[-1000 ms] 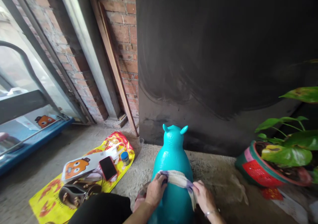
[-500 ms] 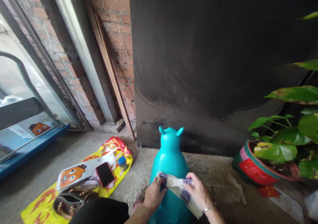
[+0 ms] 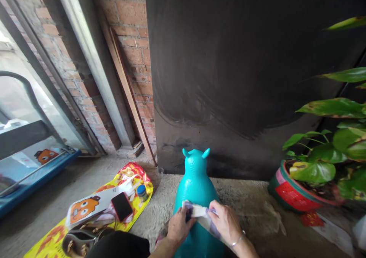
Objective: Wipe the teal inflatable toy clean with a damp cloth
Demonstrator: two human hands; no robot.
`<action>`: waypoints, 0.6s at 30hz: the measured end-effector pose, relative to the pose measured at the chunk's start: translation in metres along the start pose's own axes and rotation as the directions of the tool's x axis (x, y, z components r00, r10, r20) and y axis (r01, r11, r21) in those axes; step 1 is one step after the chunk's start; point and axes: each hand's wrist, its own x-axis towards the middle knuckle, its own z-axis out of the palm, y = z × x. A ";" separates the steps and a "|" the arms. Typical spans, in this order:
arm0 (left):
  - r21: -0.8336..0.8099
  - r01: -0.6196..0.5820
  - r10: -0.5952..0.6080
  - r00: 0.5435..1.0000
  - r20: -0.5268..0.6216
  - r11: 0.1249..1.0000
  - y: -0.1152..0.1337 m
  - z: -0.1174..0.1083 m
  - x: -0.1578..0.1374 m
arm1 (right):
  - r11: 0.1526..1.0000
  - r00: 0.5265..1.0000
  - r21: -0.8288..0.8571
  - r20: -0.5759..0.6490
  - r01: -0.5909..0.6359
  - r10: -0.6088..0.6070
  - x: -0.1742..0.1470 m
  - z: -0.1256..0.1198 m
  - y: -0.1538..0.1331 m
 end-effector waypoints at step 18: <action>-0.138 -0.088 0.028 0.921 -0.389 0.987 -0.005 -0.079 0.021 | 0.998 0.998 0.008 -0.002 0.065 -0.065 0.018 -0.029 0.034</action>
